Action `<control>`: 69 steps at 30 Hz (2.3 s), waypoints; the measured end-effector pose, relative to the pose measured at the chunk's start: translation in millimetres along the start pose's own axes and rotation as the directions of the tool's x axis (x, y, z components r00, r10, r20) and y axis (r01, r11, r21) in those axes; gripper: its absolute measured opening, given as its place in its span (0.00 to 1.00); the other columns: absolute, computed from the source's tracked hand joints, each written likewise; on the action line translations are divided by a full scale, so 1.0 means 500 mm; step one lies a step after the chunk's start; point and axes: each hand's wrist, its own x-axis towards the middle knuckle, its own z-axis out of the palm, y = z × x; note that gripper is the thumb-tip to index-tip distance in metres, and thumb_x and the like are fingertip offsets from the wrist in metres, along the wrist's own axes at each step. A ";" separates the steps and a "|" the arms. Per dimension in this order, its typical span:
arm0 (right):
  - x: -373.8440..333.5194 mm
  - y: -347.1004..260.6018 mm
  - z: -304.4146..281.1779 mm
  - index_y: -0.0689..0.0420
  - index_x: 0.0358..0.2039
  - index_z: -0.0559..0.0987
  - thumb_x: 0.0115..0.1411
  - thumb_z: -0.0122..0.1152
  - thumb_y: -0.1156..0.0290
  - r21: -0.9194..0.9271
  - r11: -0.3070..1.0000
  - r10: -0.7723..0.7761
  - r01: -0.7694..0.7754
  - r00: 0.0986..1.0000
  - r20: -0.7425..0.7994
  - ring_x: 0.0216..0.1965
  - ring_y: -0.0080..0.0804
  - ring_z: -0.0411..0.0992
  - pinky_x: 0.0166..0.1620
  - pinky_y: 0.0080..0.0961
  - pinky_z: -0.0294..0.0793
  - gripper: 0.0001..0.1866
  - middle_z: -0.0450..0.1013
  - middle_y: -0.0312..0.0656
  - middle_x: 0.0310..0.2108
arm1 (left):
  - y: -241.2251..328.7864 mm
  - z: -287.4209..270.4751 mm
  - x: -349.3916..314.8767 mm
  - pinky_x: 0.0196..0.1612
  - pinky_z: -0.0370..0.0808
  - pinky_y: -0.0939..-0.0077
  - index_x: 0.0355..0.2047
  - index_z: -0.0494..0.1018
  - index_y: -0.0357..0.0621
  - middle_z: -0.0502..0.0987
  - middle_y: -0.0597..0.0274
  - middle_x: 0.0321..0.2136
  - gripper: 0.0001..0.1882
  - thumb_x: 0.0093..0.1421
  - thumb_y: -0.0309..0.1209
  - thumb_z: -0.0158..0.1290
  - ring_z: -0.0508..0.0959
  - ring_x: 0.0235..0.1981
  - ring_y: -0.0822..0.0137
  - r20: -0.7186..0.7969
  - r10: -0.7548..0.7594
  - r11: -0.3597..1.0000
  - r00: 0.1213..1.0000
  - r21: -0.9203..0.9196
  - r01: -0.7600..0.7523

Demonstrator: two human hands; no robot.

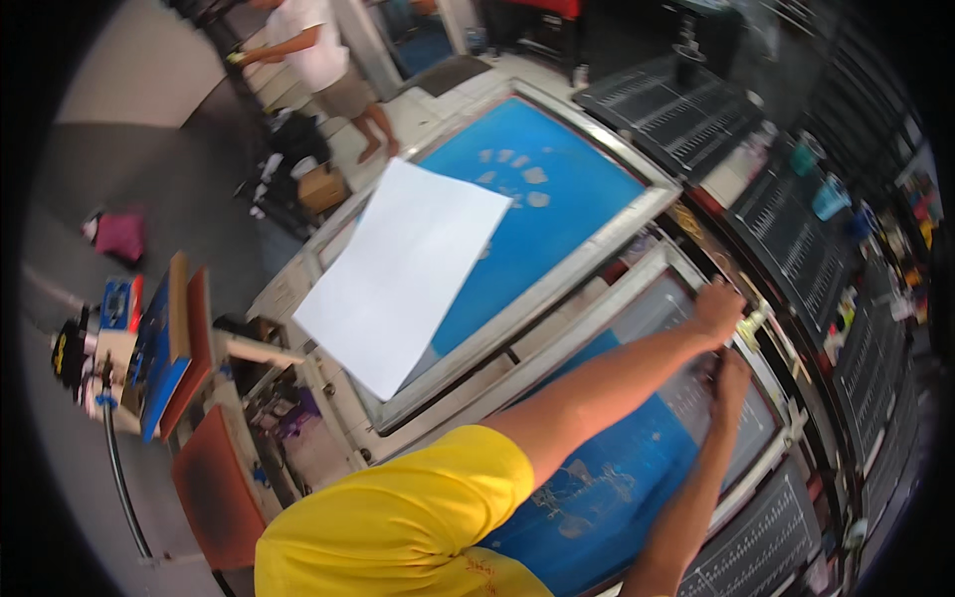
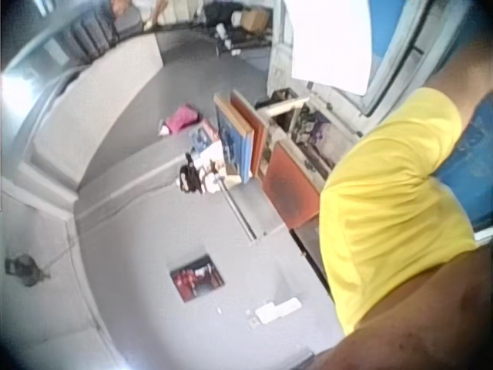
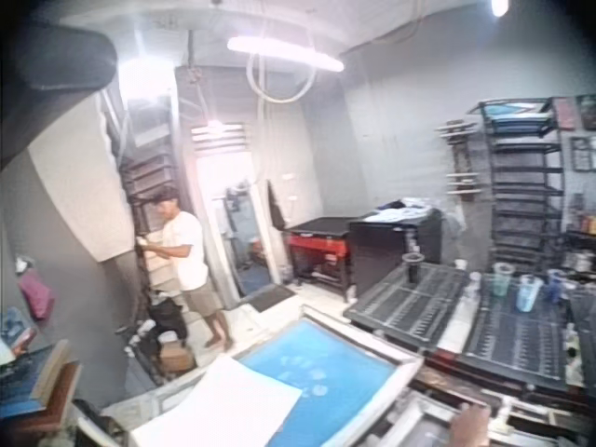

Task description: The person aligns and secures a screen printing frame on a press using a wrench and measuring tape.

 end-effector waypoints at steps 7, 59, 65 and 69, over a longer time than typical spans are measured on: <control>-0.018 -0.013 0.065 0.60 0.34 0.74 0.65 0.43 0.66 0.127 0.992 0.013 -0.022 0.998 0.067 0.17 0.28 0.72 0.16 0.21 0.68 0.13 0.72 0.40 0.20 | -0.053 -0.008 0.018 0.46 0.68 0.58 0.30 0.77 0.45 0.77 0.51 0.35 0.10 0.45 0.22 0.54 0.74 0.40 0.50 0.077 0.056 0.997 0.995 -0.061 -0.052; 0.000 0.036 -0.113 0.59 0.26 0.81 0.55 0.49 0.65 -0.006 1.000 0.011 -0.014 0.928 -0.373 0.21 0.27 0.66 0.27 0.29 0.64 0.15 0.68 0.39 0.16 | -0.003 -0.047 0.018 0.48 0.71 0.60 0.35 0.79 0.48 0.75 0.60 0.37 0.19 0.39 0.33 0.68 0.72 0.44 0.53 0.224 0.124 0.992 0.967 0.006 -0.128; -0.035 -0.016 -0.133 0.60 0.25 0.81 0.54 0.50 0.64 -0.246 0.963 -0.173 0.105 0.947 -0.272 0.19 0.27 0.66 0.27 0.28 0.64 0.15 0.68 0.41 0.14 | -0.020 -0.057 0.017 0.48 0.70 0.63 0.38 0.78 0.49 0.74 0.63 0.37 0.21 0.40 0.34 0.67 0.71 0.44 0.56 0.228 0.145 0.986 0.963 0.048 -0.160; -0.003 -0.019 -0.125 0.60 0.25 0.82 0.53 0.50 0.64 -0.284 0.954 -0.144 0.098 0.979 -0.146 0.18 0.27 0.65 0.26 0.28 0.64 0.15 0.67 0.41 0.13 | -0.012 -0.051 0.015 0.48 0.70 0.64 0.38 0.78 0.50 0.74 0.63 0.37 0.21 0.41 0.34 0.67 0.71 0.44 0.57 0.226 0.146 0.987 0.963 0.041 -0.159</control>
